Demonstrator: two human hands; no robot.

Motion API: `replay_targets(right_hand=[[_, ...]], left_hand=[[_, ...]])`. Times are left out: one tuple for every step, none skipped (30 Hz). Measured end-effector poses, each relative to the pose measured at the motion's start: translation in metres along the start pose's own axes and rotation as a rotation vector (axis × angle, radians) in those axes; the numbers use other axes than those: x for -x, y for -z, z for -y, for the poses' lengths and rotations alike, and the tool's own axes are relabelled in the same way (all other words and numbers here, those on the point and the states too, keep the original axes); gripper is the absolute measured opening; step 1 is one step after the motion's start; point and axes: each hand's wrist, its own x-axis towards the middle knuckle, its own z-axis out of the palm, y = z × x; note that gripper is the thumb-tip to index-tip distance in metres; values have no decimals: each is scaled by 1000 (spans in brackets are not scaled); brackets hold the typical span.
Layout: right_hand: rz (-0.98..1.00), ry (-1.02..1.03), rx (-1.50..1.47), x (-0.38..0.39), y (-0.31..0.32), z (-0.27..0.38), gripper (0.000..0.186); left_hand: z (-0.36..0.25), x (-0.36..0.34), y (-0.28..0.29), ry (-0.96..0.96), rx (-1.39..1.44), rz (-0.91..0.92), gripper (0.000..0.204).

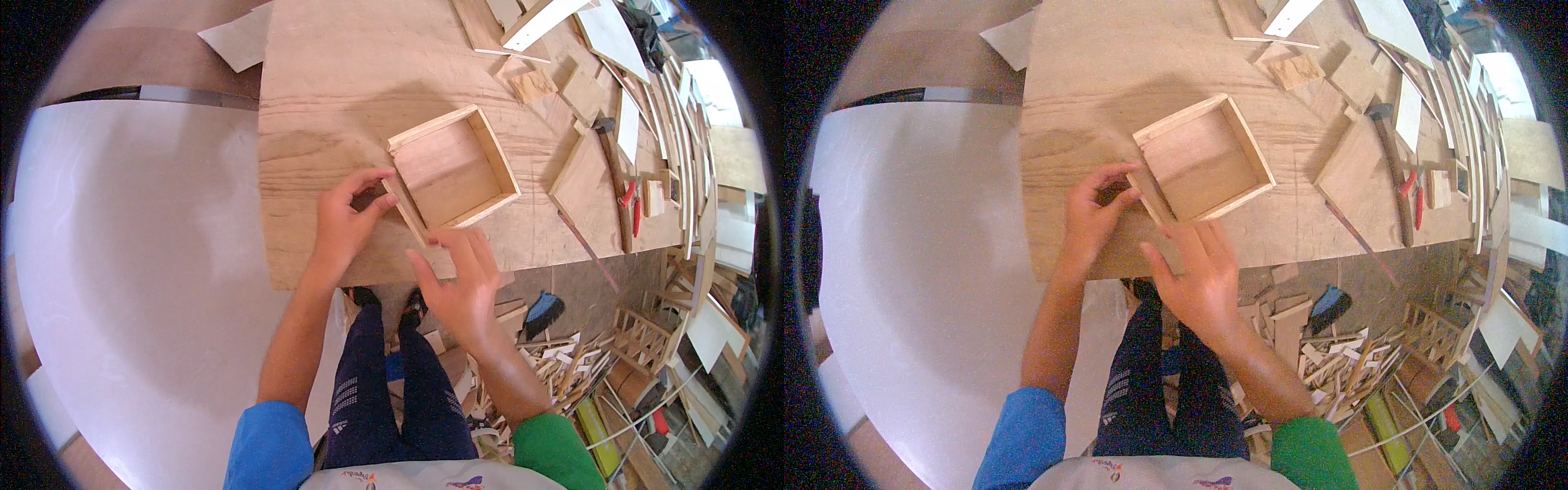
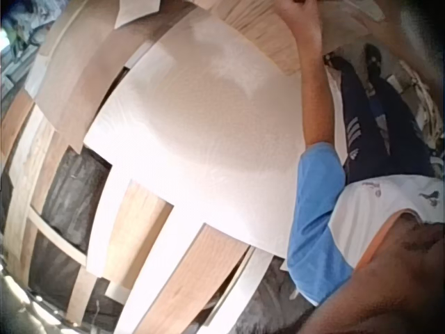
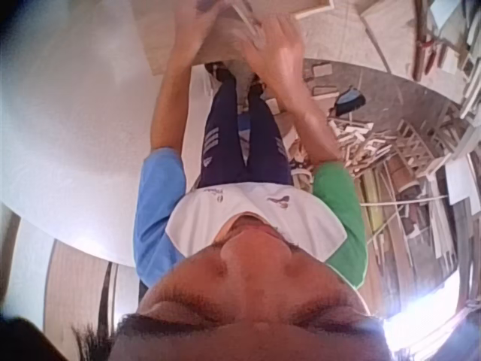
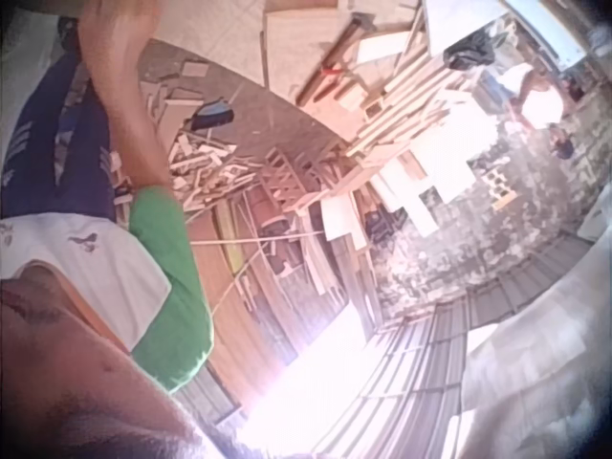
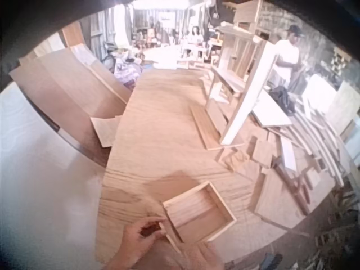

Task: The person constructs a small wooden box by sanding several wooden pieces with sandpaper, then assembling them together by hand.

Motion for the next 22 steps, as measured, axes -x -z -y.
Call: replay_targets(right_hand=[[39, 26, 70, -11, -1, 3, 27], [97, 27, 134, -19, -1, 5, 30], [155, 28, 197, -26, -3, 6, 33], [215, 27, 262, -31, -4, 7, 36], [278, -18, 282, -37, -6, 9, 36], [341, -64, 302, -43, -7, 11, 36], [405, -111, 321, -46, -10, 12, 37], [425, -107, 337, -47, -12, 12, 35], [446, -104, 353, -48, -15, 12, 33], [465, -100, 369, -49, -17, 11, 31], [453, -109, 374, -48, -21, 8, 28], [441, -117, 378, -46, -26, 1, 26], [430, -125, 382, -45, -31, -4, 23], [419, -127, 375, -46, -34, -5, 20], [408, -129, 368, -46, -36, -6, 18], [397, -131, 361, -47, -38, -6, 15], [362, -129, 331, -49, -40, -5, 16], [327, -128, 302, -52, -41, -5, 16], [292, -128, 272, -54, -42, -4, 17], [269, -129, 252, -56, -43, -5, 17], [246, -130, 232, -59, -45, -6, 17], [223, -130, 209, -63, -47, -8, 17]], left_hand=[[-2, -1, 1, -13, 15, 3, 31], [-5, -1, 1, -26, 30, 5, 31], [-7, -2, 2, -39, 44, 7, 32], [-5, -2, 2, -40, 68, 10, 32], [-1, -3, 1, -41, 92, 13, 33], [1, -3, 1, -42, 115, 15, 33], [1, -3, 2, -28, 122, 21, 33], [1, -3, 3, -14, 128, 26, 34], [2, -3, 4, 1, 135, 31, 34], [2, -3, 4, -11, 123, 35, 34], [2, -4, 4, -22, 111, 39, 34], [2, -4, 5, -34, 99, 42, 34], [2, -4, 6, -6, 80, 32, 34], [0, -3, 8, 22, 61, 22, 35], [0, -3, 10, 50, 42, 12, 35], [2, -5, 9, 26, 108, -37, 36], [7, -9, 6, 1, 175, -86, 37], [10, -13, 5, -23, 242, -135, 38], [8, -17, 6, -48, 139, -146, 39], [5, -20, 8, -73, 35, -156, 39], [1, -22, 10, -98, -67, -165, 39], [-6, -25, 12, -74, -165, -139, 34]])
